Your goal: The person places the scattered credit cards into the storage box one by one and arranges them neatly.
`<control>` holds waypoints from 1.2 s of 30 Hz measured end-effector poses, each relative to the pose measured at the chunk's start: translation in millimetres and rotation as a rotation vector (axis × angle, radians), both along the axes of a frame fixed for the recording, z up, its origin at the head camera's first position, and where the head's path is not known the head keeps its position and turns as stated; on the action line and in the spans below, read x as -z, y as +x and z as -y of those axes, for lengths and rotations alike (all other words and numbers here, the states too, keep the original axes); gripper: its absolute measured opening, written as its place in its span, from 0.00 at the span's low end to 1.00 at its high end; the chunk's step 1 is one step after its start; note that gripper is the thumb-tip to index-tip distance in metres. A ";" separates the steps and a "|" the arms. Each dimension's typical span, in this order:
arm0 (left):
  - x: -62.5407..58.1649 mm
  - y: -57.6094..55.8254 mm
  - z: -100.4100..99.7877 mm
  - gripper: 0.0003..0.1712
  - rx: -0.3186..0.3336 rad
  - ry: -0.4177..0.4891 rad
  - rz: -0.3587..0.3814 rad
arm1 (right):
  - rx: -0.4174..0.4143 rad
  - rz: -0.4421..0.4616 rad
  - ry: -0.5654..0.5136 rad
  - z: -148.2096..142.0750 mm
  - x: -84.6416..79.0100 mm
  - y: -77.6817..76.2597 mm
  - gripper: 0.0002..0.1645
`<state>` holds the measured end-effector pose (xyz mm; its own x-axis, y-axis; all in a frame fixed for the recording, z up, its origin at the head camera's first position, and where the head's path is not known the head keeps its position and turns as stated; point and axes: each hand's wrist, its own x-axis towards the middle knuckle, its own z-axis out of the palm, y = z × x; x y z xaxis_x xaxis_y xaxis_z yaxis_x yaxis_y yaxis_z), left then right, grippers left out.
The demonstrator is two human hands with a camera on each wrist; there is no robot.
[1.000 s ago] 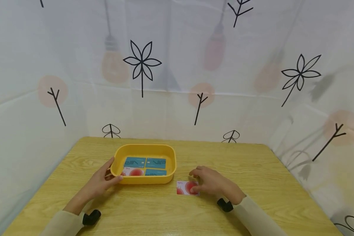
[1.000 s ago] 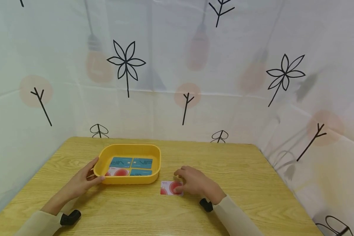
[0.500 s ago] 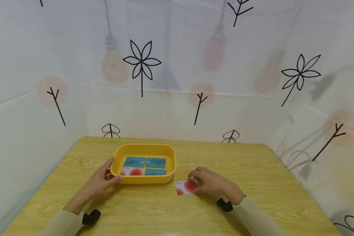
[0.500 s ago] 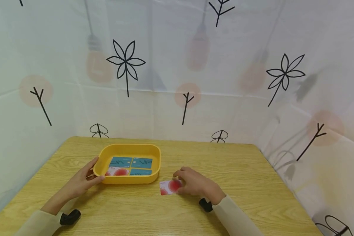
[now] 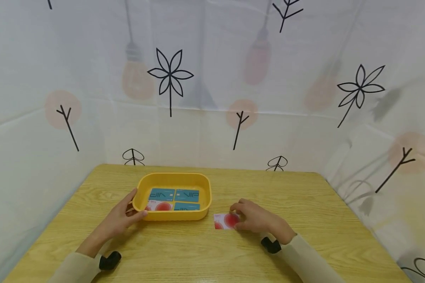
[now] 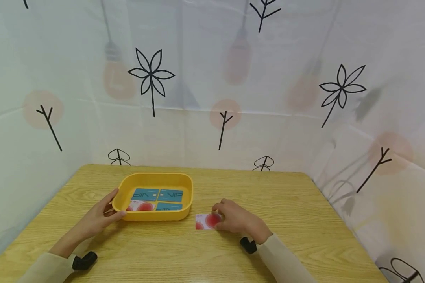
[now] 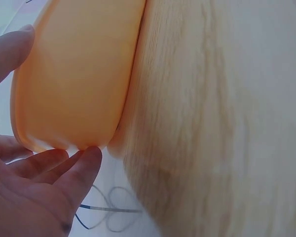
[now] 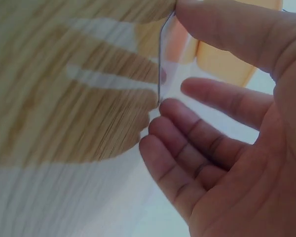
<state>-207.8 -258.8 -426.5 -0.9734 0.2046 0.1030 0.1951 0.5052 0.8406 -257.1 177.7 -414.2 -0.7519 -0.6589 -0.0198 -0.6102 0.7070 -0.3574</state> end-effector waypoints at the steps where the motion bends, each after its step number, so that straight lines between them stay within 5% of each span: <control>1: -0.2 0.3 -0.2 0.55 -0.005 -0.007 0.000 | -0.001 0.000 0.001 0.1 0.2 0.0 0.25; 9: -0.2 -0.3 -0.8 0.56 -0.036 -0.049 0.004 | -0.003 0.030 -0.022 7.3 2.6 -0.4 0.27; 19: 2.8 -1.3 -0.3 0.56 -0.035 0.001 0.033 | 0.000 0.041 -0.029 9.8 1.5 0.9 0.25; 27: 2.2 -1.2 -0.3 0.57 -0.057 -0.066 0.022 | 0.044 0.035 -0.026 9.9 3.0 2.7 0.28; 36: -0.2 -0.1 -1.4 0.56 -0.033 -0.010 0.023 | 0.065 0.041 -0.044 9.5 2.0 2.2 0.27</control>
<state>-207.9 -257.4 -426.2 -0.9817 0.1733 0.0787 0.1590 0.5196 0.8395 -254.8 168.2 -416.2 -0.7923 -0.6097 -0.0234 -0.5479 0.7278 -0.4124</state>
